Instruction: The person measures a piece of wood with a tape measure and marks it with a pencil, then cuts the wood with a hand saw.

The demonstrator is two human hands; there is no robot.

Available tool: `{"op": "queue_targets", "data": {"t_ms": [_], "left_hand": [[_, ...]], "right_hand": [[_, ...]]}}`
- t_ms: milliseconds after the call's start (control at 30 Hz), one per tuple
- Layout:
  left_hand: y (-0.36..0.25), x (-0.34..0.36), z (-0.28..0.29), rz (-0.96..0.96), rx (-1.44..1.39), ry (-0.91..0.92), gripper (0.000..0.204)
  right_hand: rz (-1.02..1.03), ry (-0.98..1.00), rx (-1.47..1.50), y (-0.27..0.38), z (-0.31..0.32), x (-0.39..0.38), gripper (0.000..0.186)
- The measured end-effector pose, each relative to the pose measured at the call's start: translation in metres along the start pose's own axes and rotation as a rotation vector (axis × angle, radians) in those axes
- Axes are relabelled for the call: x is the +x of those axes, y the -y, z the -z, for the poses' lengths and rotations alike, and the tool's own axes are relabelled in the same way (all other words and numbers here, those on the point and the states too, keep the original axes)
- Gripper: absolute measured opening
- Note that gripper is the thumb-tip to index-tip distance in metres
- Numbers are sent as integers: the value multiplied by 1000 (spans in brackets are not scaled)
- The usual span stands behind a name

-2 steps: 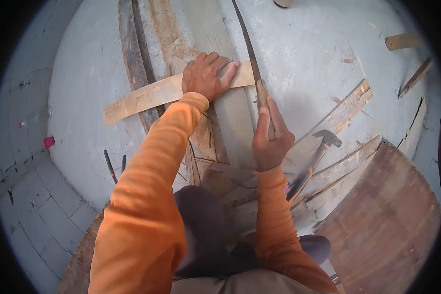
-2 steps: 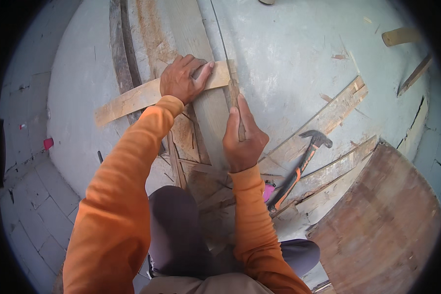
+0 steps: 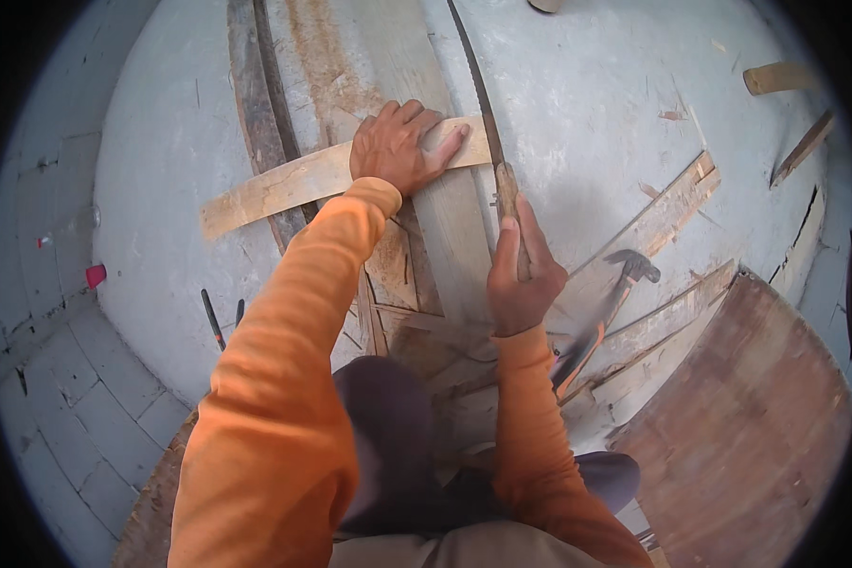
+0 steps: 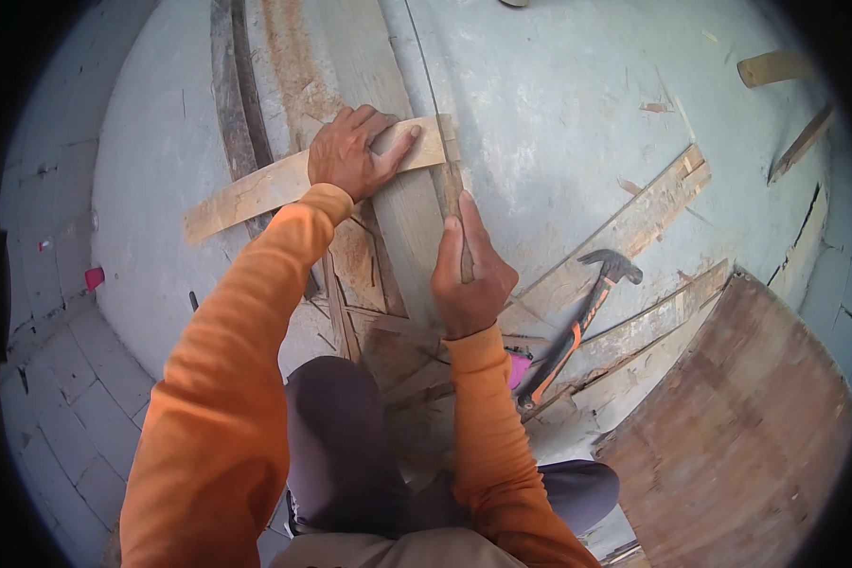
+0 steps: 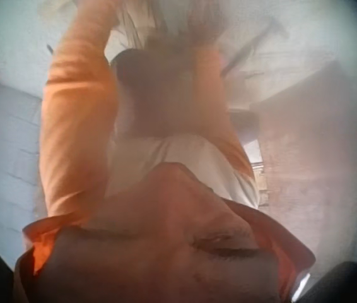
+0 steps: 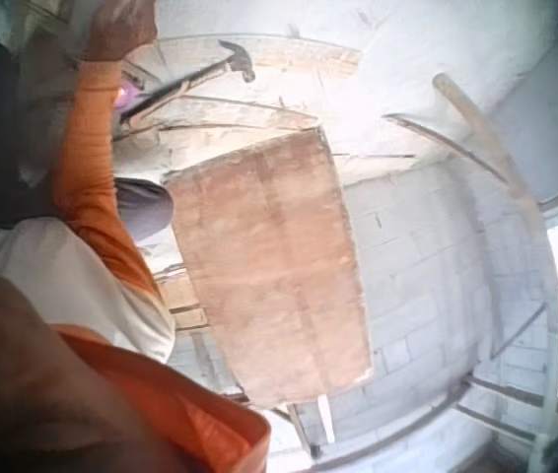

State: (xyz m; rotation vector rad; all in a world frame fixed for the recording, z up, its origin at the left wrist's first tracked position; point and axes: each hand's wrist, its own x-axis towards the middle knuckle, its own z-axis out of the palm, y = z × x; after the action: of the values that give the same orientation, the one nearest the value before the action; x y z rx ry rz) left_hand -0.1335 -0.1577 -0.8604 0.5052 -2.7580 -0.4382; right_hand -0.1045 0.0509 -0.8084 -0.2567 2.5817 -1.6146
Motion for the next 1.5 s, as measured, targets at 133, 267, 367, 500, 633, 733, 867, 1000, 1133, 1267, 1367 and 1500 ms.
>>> {"op": "queue_targets", "data": {"t_ms": [133,267,367,500,633,733,867,1000,1133,1267,1367,1500], "left_hand": [[5,3,1,68,66,0,45],[6,6,-3,113,16,2,47],[-4,9,-7,188,32,40,44],[-1,6,1,149,-8,94,42],[8,5,-2,53,-27,82,42],[4,7,-4,142,-29,-22,44],[-1,4,0,161,13,16,43],[6,2,8,18,7,111,45],[-9,-4,18,-257,242,277,68],[-11,-9,19,-285,207,390,79],[-9,-9,20,-326,231,370,80],[-11,-13,20,-307,187,400,80]], "right_hand": [[111,9,-141,-30,62,-118,31],[69,-31,-61,-34,43,-106,31],[56,-38,17,-12,-2,4,30],[38,38,-37,-29,29,-55,31],[16,80,-154,-18,48,-106,32],[-41,-42,-71,-15,15,-71,32],[0,-51,-26,-23,16,-60,32],[43,-78,90,-16,18,-45,31],[155,-161,114,-23,15,-43,30],[115,-123,98,-16,23,-47,29],[143,-138,100,-17,24,-49,29],[149,-116,85,-20,25,-50,29]]}}
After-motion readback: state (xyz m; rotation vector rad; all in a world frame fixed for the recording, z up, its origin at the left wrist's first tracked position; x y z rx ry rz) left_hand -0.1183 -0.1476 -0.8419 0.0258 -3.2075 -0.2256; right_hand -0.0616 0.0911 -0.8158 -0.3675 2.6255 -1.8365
